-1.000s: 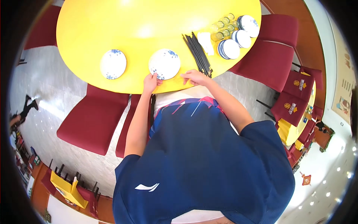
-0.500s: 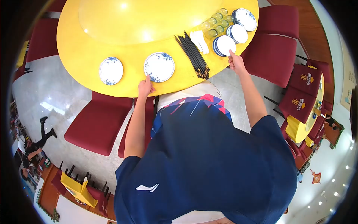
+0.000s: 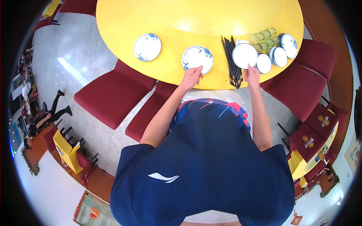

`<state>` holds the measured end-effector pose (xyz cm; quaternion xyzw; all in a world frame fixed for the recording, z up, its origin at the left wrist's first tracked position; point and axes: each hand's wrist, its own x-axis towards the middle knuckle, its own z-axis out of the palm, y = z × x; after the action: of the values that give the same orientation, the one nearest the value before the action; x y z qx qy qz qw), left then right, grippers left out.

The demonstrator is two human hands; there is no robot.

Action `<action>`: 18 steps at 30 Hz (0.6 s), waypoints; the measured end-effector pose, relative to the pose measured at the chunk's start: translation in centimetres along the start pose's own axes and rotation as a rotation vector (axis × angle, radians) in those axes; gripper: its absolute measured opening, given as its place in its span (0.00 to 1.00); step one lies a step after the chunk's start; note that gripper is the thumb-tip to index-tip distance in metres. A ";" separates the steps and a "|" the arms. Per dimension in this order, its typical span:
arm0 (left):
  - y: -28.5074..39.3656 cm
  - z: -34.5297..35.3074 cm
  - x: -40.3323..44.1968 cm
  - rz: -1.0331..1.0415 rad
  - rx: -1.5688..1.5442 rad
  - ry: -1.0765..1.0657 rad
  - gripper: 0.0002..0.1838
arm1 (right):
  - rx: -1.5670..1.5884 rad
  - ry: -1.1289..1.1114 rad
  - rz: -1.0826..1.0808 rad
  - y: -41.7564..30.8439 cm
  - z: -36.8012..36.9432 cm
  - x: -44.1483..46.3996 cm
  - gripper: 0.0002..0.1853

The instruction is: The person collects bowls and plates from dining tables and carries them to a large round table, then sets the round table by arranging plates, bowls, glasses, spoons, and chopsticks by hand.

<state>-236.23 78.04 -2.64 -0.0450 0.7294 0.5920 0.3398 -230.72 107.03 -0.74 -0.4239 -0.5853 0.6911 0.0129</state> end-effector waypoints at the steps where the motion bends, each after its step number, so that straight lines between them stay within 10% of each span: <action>1: 1.4 0.2 0.0 0.072 -0.066 -0.040 0.26 | -0.064 -0.181 0.009 1.3 1.1 0.4 0.15; 13: -2.6 -9.4 -0.1 0.012 0.080 0.365 0.22 | -0.503 -0.694 -0.155 3.5 17.7 -5.5 0.20; 18: -5.5 -16.5 2.4 -0.040 0.143 0.571 0.26 | -0.569 -0.495 -0.377 3.3 14.3 -5.4 0.22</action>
<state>-242.75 62.51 -7.41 -0.1999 0.8344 0.4957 0.1347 -234.31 91.85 -0.99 -0.1173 -0.8057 0.5683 -0.1194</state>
